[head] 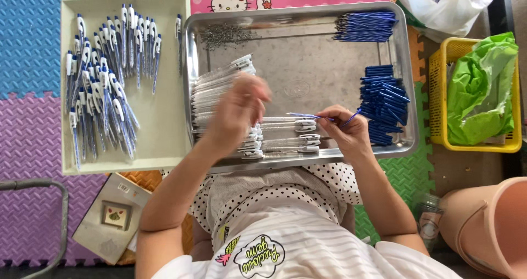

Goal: The person assembles ballpoint pens by picking up pen barrels, inserting blue ink cartridges by hand, and placing the assembled pens into a tray.

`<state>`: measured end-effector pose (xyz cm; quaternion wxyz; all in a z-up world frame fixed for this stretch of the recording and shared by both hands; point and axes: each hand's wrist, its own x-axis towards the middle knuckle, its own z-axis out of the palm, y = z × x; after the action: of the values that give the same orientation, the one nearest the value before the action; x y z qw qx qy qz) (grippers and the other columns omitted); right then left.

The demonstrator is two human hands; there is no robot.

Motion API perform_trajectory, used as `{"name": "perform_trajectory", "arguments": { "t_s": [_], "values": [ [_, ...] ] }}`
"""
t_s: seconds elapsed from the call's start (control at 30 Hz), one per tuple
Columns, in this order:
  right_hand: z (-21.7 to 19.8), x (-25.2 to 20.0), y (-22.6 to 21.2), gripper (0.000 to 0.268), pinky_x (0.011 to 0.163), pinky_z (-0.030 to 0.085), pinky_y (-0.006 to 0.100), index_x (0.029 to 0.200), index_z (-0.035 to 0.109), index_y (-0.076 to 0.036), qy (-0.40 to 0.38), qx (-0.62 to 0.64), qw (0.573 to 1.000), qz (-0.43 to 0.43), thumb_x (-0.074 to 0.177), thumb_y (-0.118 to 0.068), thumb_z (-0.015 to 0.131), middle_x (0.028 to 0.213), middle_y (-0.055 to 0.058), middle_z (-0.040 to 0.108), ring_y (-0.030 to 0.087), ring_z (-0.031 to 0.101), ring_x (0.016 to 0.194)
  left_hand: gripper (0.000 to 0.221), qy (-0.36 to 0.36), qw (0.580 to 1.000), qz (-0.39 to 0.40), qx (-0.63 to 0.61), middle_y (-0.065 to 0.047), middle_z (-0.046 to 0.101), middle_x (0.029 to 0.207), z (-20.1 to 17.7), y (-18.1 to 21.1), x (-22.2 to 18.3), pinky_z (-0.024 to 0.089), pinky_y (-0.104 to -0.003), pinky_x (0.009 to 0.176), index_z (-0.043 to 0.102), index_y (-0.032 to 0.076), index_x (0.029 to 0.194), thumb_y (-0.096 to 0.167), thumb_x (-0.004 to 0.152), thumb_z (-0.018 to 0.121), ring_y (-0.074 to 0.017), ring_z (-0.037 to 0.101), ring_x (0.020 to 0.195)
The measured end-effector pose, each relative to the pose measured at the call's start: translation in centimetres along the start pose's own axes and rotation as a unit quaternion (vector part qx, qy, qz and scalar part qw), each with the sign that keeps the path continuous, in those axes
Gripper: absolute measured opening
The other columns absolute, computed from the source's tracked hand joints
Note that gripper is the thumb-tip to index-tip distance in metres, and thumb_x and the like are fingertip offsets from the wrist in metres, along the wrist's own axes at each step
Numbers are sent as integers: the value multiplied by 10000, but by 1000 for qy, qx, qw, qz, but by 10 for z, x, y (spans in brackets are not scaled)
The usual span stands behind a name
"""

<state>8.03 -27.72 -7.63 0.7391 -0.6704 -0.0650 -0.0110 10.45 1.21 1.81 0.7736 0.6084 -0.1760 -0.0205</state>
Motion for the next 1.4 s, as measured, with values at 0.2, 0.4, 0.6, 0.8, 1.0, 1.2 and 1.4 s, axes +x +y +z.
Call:
{"name": "perform_trajectory", "arguments": {
  "t_s": [0.2,0.4,0.6,0.8,1.0,1.2,1.4],
  "values": [
    [9,6,-51,114,598,440,248,1030,831,-73,-22,-283,947,-149,923,-40,847,929,57,716,118,511,653,126,-119,861,103,484,-41,696,884,27,-24,-4,581,-415,638,737,143,1007,141,888,780,-307,715,705],
    [16,15,-65,174,747,527,395,1072,818,-119,-101,-413,865,-267,902,-89,836,865,62,714,300,616,777,120,-112,713,210,660,53,584,795,21,-67,-7,524,-262,563,683,227,865,176,884,790,-174,635,693],
    [-27,39,-26,96,669,554,458,917,729,-159,-98,-566,749,-331,866,-149,810,883,108,695,345,632,744,200,-92,608,270,741,78,571,724,19,-59,27,514,-220,545,634,268,755,129,777,776,-121,611,666],
    [-147,164,-5,181,613,512,501,1142,814,-6,-24,-610,737,-290,996,27,711,1103,181,661,380,669,855,144,-19,785,85,614,-123,645,1026,-85,-140,147,677,-330,635,827,90,918,190,875,922,-284,649,850],
    [-190,233,41,172,611,558,554,1169,864,-118,6,-699,666,-259,1017,-96,787,1132,146,698,404,689,920,68,5,736,-17,677,-113,740,807,-113,-157,168,600,-305,531,833,86,1034,144,1005,814,-246,623,658],
    [-191,232,48,242,641,574,511,1210,881,-139,13,-699,648,-304,997,-102,771,1118,64,694,352,702,966,454,176,927,-7,332,54,759,832,-100,-92,158,436,-292,562,703,257,1295,559,1074,444,-66,503,552],
    [-179,221,48,275,708,567,526,1239,834,-131,12,-686,685,-247,971,-84,791,1130,79,680,369,703,969,218,189,971,-9,-144,-156,749,1040,-56,-45,117,610,-338,828,578,103,1291,19,1138,446,-240,712,865]
  ]
}}
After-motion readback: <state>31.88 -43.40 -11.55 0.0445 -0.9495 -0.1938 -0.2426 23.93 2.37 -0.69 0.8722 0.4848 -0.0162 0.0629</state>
